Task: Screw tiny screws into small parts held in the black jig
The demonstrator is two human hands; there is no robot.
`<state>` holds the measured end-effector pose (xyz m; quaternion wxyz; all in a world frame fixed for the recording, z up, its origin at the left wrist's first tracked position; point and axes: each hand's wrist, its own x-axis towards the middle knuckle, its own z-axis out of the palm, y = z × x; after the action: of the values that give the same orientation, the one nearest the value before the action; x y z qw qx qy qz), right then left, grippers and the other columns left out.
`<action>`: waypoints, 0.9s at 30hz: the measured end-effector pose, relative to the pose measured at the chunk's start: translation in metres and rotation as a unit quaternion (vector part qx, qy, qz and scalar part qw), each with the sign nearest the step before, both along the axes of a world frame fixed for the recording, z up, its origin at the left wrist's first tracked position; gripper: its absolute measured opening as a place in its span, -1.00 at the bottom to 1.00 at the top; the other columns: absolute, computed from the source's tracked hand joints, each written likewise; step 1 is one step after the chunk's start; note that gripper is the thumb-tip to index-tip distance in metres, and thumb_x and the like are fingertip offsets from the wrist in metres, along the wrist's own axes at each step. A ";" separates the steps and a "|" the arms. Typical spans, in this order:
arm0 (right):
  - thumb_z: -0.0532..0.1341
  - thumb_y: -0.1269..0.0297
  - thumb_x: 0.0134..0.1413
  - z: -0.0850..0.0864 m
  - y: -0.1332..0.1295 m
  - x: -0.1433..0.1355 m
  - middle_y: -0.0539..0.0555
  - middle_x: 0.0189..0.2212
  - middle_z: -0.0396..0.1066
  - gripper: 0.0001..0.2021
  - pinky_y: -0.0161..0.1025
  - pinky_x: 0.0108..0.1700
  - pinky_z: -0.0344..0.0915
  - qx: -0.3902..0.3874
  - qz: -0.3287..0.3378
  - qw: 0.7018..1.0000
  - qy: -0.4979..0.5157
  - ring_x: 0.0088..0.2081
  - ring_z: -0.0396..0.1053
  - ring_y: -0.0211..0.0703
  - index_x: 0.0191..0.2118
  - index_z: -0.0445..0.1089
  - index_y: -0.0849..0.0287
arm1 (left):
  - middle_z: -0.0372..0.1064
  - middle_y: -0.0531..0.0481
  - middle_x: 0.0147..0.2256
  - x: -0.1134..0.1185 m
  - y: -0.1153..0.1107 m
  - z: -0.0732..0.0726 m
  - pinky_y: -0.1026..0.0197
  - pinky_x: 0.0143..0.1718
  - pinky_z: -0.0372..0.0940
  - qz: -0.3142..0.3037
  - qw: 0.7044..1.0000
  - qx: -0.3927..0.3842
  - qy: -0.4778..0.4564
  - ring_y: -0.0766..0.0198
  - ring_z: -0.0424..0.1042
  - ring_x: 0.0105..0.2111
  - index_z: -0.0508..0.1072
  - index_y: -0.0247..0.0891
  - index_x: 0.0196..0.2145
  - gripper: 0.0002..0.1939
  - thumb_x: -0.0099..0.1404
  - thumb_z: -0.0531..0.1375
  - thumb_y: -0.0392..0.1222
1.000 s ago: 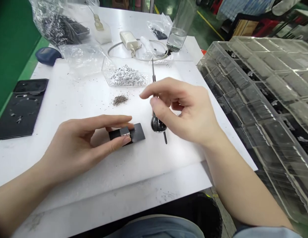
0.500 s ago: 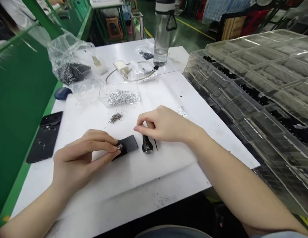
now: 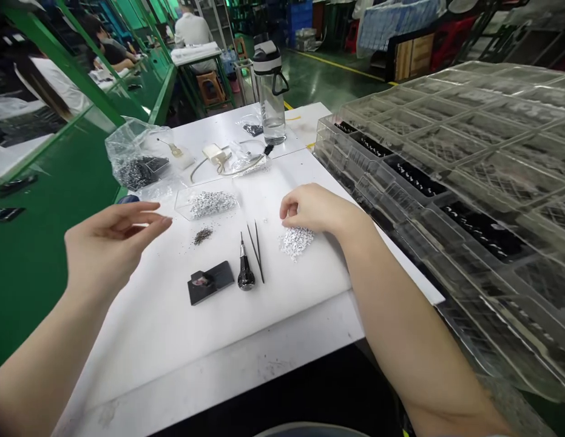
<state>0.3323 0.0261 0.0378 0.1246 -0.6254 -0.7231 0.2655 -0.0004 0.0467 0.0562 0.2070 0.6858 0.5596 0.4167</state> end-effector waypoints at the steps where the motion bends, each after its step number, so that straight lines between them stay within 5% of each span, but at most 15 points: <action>1: 0.28 0.34 0.03 0.000 0.000 -0.002 0.05 -0.34 0.61 -0.79 -0.25 -0.34 0.30 -0.003 0.003 1.000 0.004 -0.33 0.48 -0.13 -0.25 0.67 0.12 | 0.66 0.02 -0.30 0.003 0.012 0.000 0.14 -0.34 0.46 0.001 1.000 0.003 0.015 0.10 0.62 -0.30 0.67 -0.10 -0.13 -0.71 0.18 0.50 -0.07; 6: 0.28 0.35 0.03 -0.001 0.000 -0.004 0.05 -0.39 0.59 -0.84 -0.25 -0.34 0.29 -0.011 0.013 1.000 0.019 -0.36 0.46 -0.15 -0.30 0.63 0.15 | 0.69 -0.03 -0.28 0.018 0.061 -0.004 0.14 -0.26 0.43 -0.006 0.996 0.007 0.084 0.15 0.58 -0.31 0.67 -0.17 -0.06 -0.68 0.21 0.43 -0.13; 9: 0.30 0.35 0.03 -0.005 0.003 -0.002 0.05 -0.35 0.60 -0.87 -0.25 -0.31 0.30 -0.008 0.016 1.000 0.024 -0.31 0.47 -0.14 -0.31 0.62 0.13 | 0.71 -0.06 -0.24 0.022 0.065 -0.003 0.14 -0.24 0.43 -0.021 0.994 -0.002 0.107 0.13 0.59 -0.27 0.66 -0.19 -0.02 -0.69 0.28 0.36 -0.16; 15: 0.29 0.45 -0.01 -0.012 0.005 -0.004 0.02 -0.40 0.58 -0.89 -0.22 -0.34 0.26 -0.019 0.012 0.999 0.030 -0.35 0.45 -0.13 -0.41 0.56 0.11 | 0.69 -0.10 -0.13 0.006 0.006 -0.005 0.09 -0.13 0.47 -0.058 0.994 -0.017 0.095 0.02 0.62 -0.07 0.63 -0.17 0.03 -0.66 0.45 0.24 0.03; 20: 0.33 0.47 -0.02 -0.011 0.003 -0.008 0.03 -0.43 0.56 -0.90 -0.21 -0.38 0.25 -0.008 -0.003 0.998 0.056 -0.39 0.43 -0.14 -0.36 0.55 0.14 | 0.68 -0.04 -0.08 -0.002 -0.047 -0.029 0.07 -0.10 0.48 -0.193 0.974 -0.069 0.098 0.07 0.60 -0.13 0.63 -0.06 0.04 -0.66 0.42 0.28 0.10; 27: 0.35 0.34 0.16 -0.008 0.003 -0.015 0.07 -0.38 0.58 -0.92 -0.22 -0.31 0.40 0.045 -0.046 0.981 0.182 -0.36 0.53 -0.17 -0.22 0.57 0.19 | 0.65 0.07 -0.05 -0.003 -0.049 -0.053 0.13 0.01 0.49 -0.270 0.956 -0.088 0.078 0.11 0.61 -0.03 0.62 0.07 0.04 -0.68 0.33 0.41 -0.01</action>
<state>0.3175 0.0294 0.0300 0.2941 -0.5926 -0.6703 0.3362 -0.0038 -0.0022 0.0037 0.3270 0.8210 0.4019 0.2397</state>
